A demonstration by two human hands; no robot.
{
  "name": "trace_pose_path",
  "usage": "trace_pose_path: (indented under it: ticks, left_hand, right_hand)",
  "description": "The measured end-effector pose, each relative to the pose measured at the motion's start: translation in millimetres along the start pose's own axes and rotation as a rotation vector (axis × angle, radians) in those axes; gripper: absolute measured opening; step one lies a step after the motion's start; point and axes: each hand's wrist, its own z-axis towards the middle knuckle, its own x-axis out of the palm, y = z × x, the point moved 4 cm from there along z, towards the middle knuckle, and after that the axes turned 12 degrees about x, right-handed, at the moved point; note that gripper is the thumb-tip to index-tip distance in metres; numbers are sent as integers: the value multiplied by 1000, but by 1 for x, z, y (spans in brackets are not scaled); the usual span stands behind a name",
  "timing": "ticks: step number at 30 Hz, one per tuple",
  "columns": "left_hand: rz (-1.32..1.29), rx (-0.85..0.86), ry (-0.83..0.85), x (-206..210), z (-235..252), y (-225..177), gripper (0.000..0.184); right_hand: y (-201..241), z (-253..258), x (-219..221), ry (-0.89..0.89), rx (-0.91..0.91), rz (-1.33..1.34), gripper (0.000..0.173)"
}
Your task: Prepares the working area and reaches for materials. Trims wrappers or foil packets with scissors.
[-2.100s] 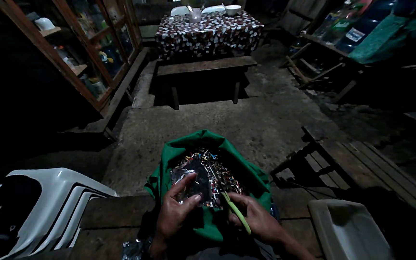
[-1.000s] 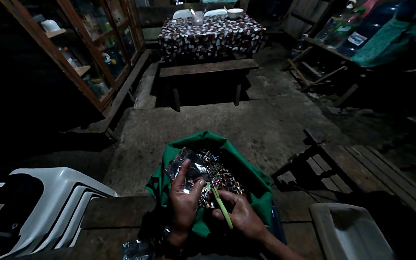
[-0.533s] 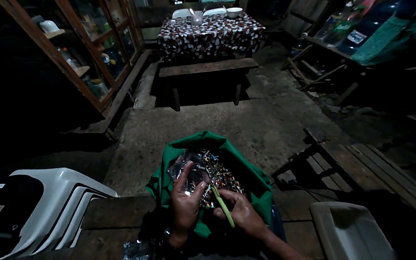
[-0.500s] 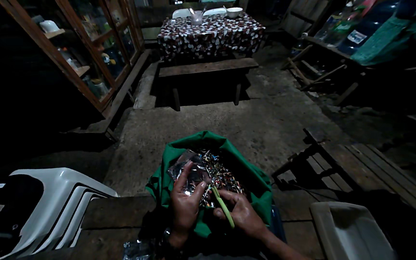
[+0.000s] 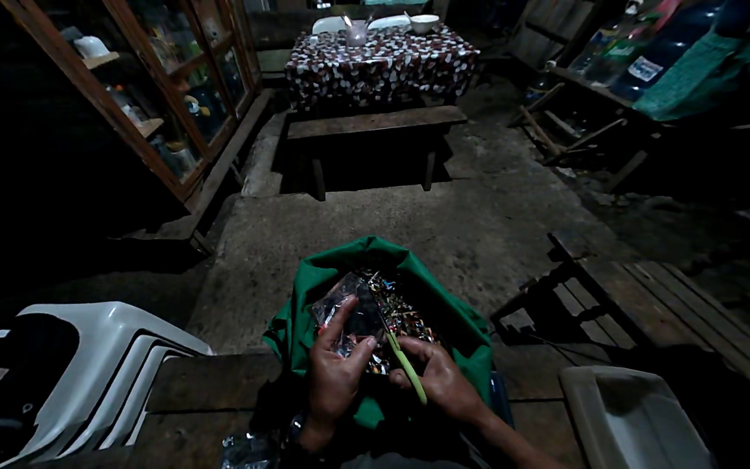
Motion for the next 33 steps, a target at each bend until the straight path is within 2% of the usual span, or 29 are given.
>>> trace_pose_path:
  ticks: [3,7,11,14,18,21,27,33]
  left_hand:
    - [20,2,33,0,1,-1,54]
    - [-3,-4,56,-1,0,-1,55]
    - [-5,-31,66,-2,0,-4,55]
    - [-9,-9,15,-7,2,-2,55]
    - [39,-5,-72,-16,6,0,57]
    - [76,-14,-90,-18,8,0,55]
    - [88,-26,-63,-17,6,1,47]
    - [50,-91,116,-3,2,0,38]
  right_hand:
    - [3,0,-1,14,11,2,33]
    - [4,3,-4,21,6,-2,39]
    - [4,4,-6,8,63,59,32]
    - [-1,5,-10,195,146,252,43]
    - [-11,6,-11,637,77,571,53]
    - [-9,4,-6,828,103,765,56]
    - [-4,3,-4,897,106,829,58]
    - [-6,5,0,935,89,825,58]
